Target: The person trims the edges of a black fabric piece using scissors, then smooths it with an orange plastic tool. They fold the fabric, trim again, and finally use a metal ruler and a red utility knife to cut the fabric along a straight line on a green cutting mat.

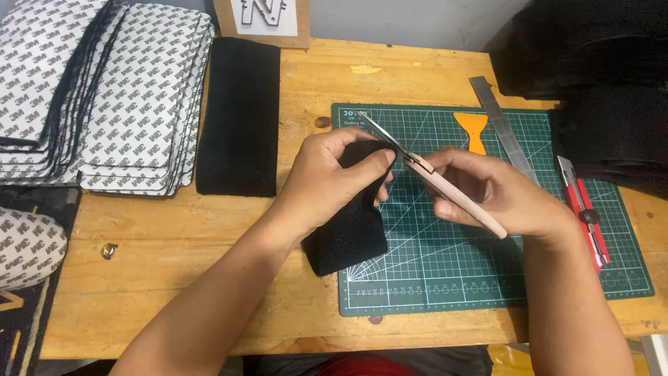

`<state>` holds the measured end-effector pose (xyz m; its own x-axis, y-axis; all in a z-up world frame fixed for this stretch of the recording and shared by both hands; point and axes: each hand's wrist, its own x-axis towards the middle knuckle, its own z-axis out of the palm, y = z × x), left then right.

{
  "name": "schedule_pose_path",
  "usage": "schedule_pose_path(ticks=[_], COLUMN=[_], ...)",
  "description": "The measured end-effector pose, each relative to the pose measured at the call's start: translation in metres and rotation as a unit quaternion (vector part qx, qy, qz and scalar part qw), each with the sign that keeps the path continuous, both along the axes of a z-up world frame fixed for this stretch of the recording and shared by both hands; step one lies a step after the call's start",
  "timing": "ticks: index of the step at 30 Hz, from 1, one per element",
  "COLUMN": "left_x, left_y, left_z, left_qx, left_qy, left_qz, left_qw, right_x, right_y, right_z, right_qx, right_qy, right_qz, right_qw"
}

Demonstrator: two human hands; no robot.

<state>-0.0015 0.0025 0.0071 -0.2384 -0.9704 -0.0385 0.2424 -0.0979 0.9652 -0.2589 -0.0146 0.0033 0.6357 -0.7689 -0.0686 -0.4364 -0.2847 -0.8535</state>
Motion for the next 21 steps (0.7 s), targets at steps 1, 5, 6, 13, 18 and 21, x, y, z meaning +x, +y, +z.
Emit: schedule_pose_path(ticks=[1,5,6,13,18,21], left_x=[0.0,0.0,0.0,0.001,0.0,-0.001], left_y=[0.0,0.0,-0.001,0.0,0.001,-0.002], left_z=[0.0,-0.001,-0.001,0.002,0.005,-0.003], left_qx=[0.0,-0.002,-0.006,0.01,0.026,0.026], left_qy=[0.0,0.0,0.001,0.0,-0.018,-0.008], left_qz=[0.0,-0.001,-0.002,-0.013,-0.002,-0.003], left_qw=[1.0,1.0,1.0,1.0,0.999,1.0], right_x=[0.0,-0.001,-0.001,-0.007,-0.004,-0.001], right_y=[0.0,-0.001,-0.001,-0.002,-0.001,-0.001], right_z=[0.0,-0.001,-0.001,-0.008,-0.005,-0.009], right_qx=[0.0,-0.006,-0.002,0.036,0.026,0.051], right_qy=[0.0,0.01,0.007,0.007,-0.019,-0.076], right_qz=[0.0,-0.004,-0.005,-0.04,-0.008,-0.024], right_qw=[1.0,1.0,1.0,0.999,0.999,0.996])
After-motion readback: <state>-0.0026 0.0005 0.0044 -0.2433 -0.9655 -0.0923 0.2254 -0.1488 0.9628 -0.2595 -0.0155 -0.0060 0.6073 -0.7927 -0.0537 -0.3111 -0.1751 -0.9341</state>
